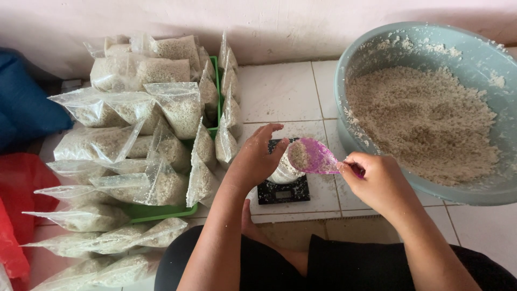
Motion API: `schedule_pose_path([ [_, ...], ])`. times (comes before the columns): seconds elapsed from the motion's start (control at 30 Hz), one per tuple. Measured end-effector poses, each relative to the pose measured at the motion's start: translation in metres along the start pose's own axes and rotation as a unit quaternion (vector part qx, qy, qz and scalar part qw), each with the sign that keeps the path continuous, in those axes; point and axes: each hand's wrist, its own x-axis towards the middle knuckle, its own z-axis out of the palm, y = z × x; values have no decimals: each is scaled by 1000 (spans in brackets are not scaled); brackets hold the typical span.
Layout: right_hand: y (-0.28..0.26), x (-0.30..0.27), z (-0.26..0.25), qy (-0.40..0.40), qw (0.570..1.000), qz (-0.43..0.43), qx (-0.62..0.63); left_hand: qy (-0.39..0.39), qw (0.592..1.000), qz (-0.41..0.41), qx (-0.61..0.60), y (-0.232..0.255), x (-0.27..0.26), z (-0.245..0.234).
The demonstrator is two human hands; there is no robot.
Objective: Scooping granular food material from a large basin into small plastic bags and weighing them on a digital scale.
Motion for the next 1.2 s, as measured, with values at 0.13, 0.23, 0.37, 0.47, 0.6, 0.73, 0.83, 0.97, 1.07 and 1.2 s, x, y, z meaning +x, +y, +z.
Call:
schedule_pose_path([
  [0.13, 1, 1, 1, -5, 1000, -2, -4, 0, 1000, -1, -2, 0, 0, 0],
  [0.23, 2, 0, 1, -6, 1000, 1, -2, 1, 1000, -5, -6, 1, -1, 0],
  [0.37, -2, -2, -4, -19, 1000, 14, 14, -3, 1000, -11, -6, 3, -2, -1],
  [0.47, 13, 5, -9, -30, 999, 18, 16, 13, 999, -27, -17, 1, 0, 3],
  [0.6, 29, 6, -43, 10, 995, 91, 43, 58, 997, -4, -57, -10, 6, 12],
  [0.73, 80, 10, -81, 63, 983, 123, 118, 86, 993, 41, -72, -14, 10, 19],
  [0.83, 111, 13, -101, 120, 974, 178, 74, 69, 991, 10, -114, -9, 16, 21],
  [0.97, 137, 21, -108, 171, 957, 228, 56, 79, 989, 7, -127, -7, 25, 28],
  [1.07, 135, 27, -109, 223, 951, 212, 23, 67, 989, -16, -128, -2, 30, 29],
  [1.2, 140, 41, -100, 237, 958, 154, -42, 45, 992, -65, -99, 1, 35, 30],
])
